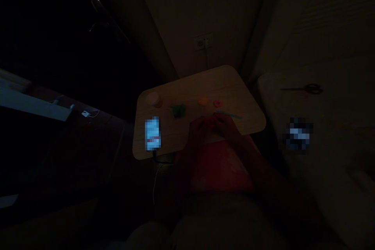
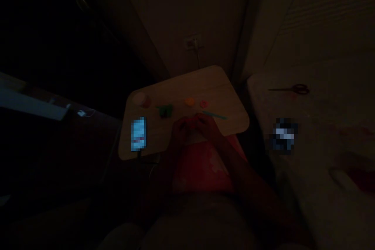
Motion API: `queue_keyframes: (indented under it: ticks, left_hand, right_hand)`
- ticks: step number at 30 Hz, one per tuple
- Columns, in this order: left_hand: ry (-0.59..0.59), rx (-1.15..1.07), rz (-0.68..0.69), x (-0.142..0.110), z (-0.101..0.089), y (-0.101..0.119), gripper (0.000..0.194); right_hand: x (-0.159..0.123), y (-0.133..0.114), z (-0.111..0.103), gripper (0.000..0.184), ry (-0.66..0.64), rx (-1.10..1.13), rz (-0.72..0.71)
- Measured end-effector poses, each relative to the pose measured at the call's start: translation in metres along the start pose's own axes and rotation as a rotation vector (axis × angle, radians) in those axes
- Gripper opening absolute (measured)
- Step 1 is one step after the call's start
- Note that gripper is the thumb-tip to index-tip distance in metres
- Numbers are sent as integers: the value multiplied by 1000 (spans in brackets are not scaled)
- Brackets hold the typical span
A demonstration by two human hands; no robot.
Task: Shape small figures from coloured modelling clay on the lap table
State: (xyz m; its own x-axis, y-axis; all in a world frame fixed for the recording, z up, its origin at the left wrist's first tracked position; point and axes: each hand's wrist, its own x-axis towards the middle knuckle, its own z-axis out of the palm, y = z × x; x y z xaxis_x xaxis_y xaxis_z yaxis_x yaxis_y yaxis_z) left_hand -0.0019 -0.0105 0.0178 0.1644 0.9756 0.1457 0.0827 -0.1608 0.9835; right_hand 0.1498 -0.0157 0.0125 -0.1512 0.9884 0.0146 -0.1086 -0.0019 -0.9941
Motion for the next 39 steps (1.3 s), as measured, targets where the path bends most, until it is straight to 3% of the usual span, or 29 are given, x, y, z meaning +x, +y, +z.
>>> queue_keyframes:
  ticks: [10, 20, 25, 32, 39]
  left_hand:
    - [131, -169, -40, 0, 3, -7, 66]
    - [39, -35, 38, 2, 0, 3, 56]
    - [22, -8, 4, 0, 4, 1, 50]
    - [16, 50, 3, 0, 3, 4, 50]
    - [-4, 33, 23, 1, -2, -2, 49]
  right_hand:
    - [0, -3, 4, 48, 69, -28, -83]
    - [3, 1, 3, 45, 69, -104, -130]
    - [4, 0, 1, 48, 16, -188, -188]
    - [-3, 4, 1, 52, -34, -140, -154]
    - [-1, -5, 1, 48, -80, -254, -171]
